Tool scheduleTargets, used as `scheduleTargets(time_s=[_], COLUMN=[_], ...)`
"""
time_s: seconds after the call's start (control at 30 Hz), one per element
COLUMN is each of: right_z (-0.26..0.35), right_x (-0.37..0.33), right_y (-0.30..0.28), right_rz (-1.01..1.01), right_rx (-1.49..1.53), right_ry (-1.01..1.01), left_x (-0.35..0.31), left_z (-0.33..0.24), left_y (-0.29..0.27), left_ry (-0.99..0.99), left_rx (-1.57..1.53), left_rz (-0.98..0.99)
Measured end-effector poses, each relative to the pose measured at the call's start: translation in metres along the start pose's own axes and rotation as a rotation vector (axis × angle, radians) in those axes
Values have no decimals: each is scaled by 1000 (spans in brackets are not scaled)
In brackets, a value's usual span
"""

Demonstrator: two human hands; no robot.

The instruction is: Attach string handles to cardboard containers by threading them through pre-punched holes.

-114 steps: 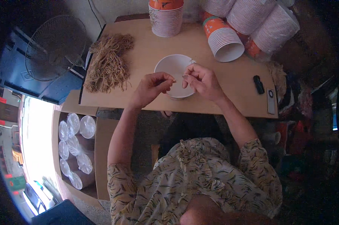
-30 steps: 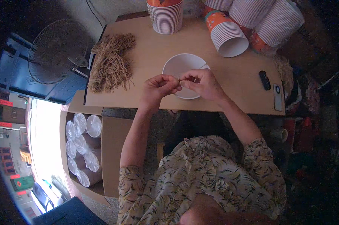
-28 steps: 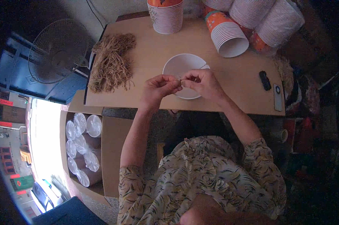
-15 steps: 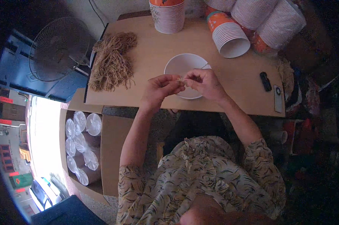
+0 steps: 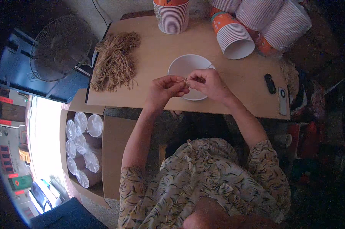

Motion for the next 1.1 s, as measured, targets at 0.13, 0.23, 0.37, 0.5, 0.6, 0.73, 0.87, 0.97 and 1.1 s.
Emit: scheduleTargets(time_s=[0.13,0.23,0.37,0.5,0.6,0.73,0.87,0.97,1.1], right_z=[0,-5,-5,3,3,1,8,11,12], right_x=[0,0,-1,-2,-3,-4,-5,-5,-6], right_y=[-3,-3,-5,-4,-4,-2,-2,-3,0], right_rz=[21,17,29,29,9,5,-49,-37,-45], right_rx=[-24,20,44,-13,-8,-6,-74,-122,-81], right_ry=[28,48,39,26,-7,-7,-63,-92,-128], left_x=[0,2,0,2,4,6,8,6,4], left_z=[1,3,1,2,3,6,10,8,8], left_y=[-1,-1,1,0,2,-1,-2,2,4], left_ry=[17,20,18,8,25,63,64,88,86], left_rx=[12,8,3,-19,-38,-44,-82,-58,-59], left_rz=[21,17,1,-8,-11,-34,-42,-60,-69])
Point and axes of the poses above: each hand's wrist, its own x-axis towards the middle knuckle, its own y-axis out of the palm, z = x × y, the point moved 3 cm from there along x, towards the middle knuckle, and after that the axes turned 7 degrees about -y, right-handed, at the moved point
